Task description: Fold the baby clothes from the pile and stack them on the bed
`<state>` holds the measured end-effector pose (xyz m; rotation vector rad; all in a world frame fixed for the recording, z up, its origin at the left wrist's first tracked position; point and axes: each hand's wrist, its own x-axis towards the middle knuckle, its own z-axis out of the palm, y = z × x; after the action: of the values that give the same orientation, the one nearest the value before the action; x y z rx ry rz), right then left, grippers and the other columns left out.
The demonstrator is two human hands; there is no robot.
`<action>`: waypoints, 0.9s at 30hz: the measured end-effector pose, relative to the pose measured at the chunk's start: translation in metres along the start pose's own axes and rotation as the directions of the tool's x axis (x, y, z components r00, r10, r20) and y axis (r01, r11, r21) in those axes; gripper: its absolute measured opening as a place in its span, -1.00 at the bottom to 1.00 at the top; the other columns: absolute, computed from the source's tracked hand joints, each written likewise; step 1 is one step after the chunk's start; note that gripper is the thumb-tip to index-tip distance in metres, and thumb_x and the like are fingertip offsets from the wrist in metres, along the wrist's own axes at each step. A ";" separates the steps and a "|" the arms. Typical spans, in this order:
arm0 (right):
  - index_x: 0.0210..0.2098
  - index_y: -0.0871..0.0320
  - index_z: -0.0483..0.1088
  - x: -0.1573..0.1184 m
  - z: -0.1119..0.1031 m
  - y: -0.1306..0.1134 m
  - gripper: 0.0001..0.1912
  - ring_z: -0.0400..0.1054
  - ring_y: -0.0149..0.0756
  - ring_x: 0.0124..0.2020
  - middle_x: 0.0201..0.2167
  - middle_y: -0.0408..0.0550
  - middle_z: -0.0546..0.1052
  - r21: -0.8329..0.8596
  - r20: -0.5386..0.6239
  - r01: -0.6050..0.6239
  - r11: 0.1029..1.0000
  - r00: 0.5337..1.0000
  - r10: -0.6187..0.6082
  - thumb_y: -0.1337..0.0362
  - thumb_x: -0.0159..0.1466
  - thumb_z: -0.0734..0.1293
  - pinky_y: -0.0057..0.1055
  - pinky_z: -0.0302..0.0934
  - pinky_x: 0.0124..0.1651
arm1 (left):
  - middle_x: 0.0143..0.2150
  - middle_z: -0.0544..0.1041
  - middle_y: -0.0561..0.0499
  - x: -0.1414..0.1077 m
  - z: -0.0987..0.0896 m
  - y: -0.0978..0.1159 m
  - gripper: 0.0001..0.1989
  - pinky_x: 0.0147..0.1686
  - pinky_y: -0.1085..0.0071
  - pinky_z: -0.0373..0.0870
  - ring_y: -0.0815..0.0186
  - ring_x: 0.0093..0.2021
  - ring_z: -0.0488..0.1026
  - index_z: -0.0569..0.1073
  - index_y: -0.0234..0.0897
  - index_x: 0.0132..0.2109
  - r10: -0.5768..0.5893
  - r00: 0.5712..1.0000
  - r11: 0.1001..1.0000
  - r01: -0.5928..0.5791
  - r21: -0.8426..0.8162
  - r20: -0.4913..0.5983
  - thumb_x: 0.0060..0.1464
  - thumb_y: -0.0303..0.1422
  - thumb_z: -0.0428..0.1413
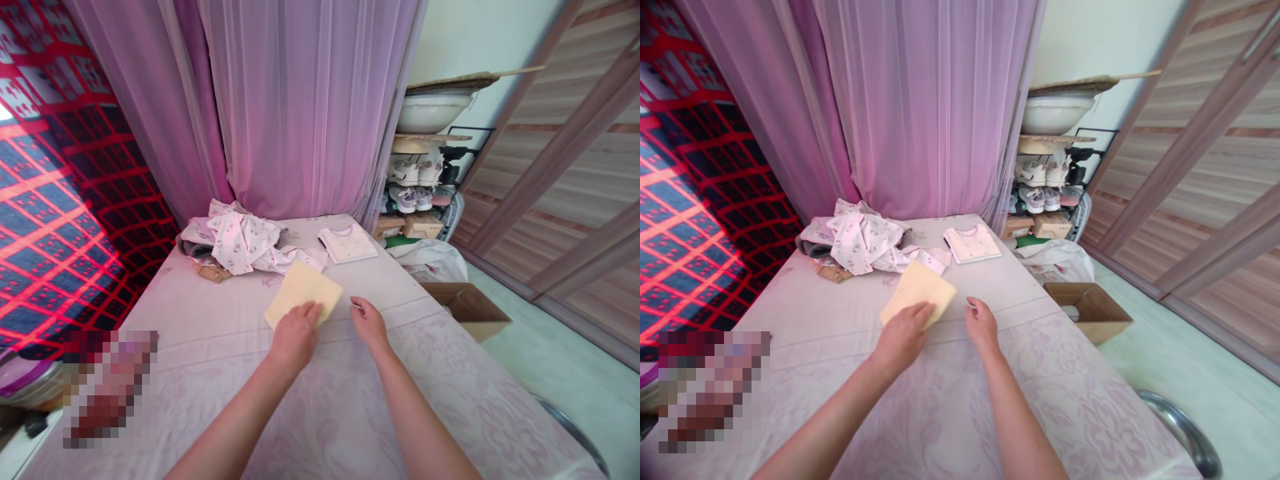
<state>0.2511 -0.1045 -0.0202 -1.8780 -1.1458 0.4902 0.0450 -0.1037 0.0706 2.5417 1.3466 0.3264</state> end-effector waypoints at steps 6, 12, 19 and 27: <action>-0.13 0.13 0.47 -0.004 -0.008 0.001 -0.62 0.43 -0.24 -0.20 -0.15 0.02 0.55 -0.029 -0.080 0.168 0.985 0.982 -0.170 0.20 0.21 0.12 -0.30 0.31 -0.12 | 0.11 0.45 -0.10 -0.010 0.040 -0.007 -0.63 0.09 0.23 0.30 0.16 0.09 0.38 0.39 -0.25 0.10 0.022 0.999 1.000 -0.022 -0.009 -0.036 0.19 -0.27 -0.05; 0.12 0.14 0.32 -0.005 0.025 -0.048 -0.54 0.19 -0.30 0.18 0.15 0.02 0.37 -0.161 0.433 0.655 0.739 0.719 -0.543 0.25 0.32 0.04 -0.27 0.00 0.24 | 0.29 0.20 -0.28 0.000 0.070 -0.044 -0.28 0.21 -0.06 0.06 -0.09 0.29 0.08 0.22 -0.43 0.24 0.015 0.994 0.982 0.006 0.190 -0.110 0.13 0.03 -0.06; 0.30 0.17 0.05 0.002 0.046 -0.036 -0.44 -0.15 -0.27 0.35 0.34 0.03 0.05 -0.381 0.603 0.595 0.708 0.740 -0.298 0.12 0.36 -0.02 -0.09 -0.29 0.32 | 0.31 0.19 -0.24 -0.006 0.094 -0.068 -0.26 0.24 0.02 0.00 0.01 0.31 0.06 0.16 -0.37 0.28 0.046 0.992 0.988 -0.028 0.149 -0.119 0.13 0.07 -0.11; 0.25 0.15 0.15 0.003 0.041 -0.036 -0.49 -0.04 -0.24 0.31 0.30 0.06 0.15 -0.322 0.585 0.579 0.749 0.744 -0.323 0.16 0.36 0.02 -0.06 -0.23 0.31 | 0.12 0.43 -0.19 0.016 0.052 -0.079 -0.57 0.10 0.24 0.21 0.13 0.11 0.34 0.35 -0.31 0.12 -0.141 0.990 0.990 0.141 0.011 -0.026 0.21 -0.19 -0.11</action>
<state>0.2058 -0.0753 -0.0131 -1.7992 -2.2095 0.4262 0.0083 -0.0526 -0.0023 2.4435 1.5322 0.3239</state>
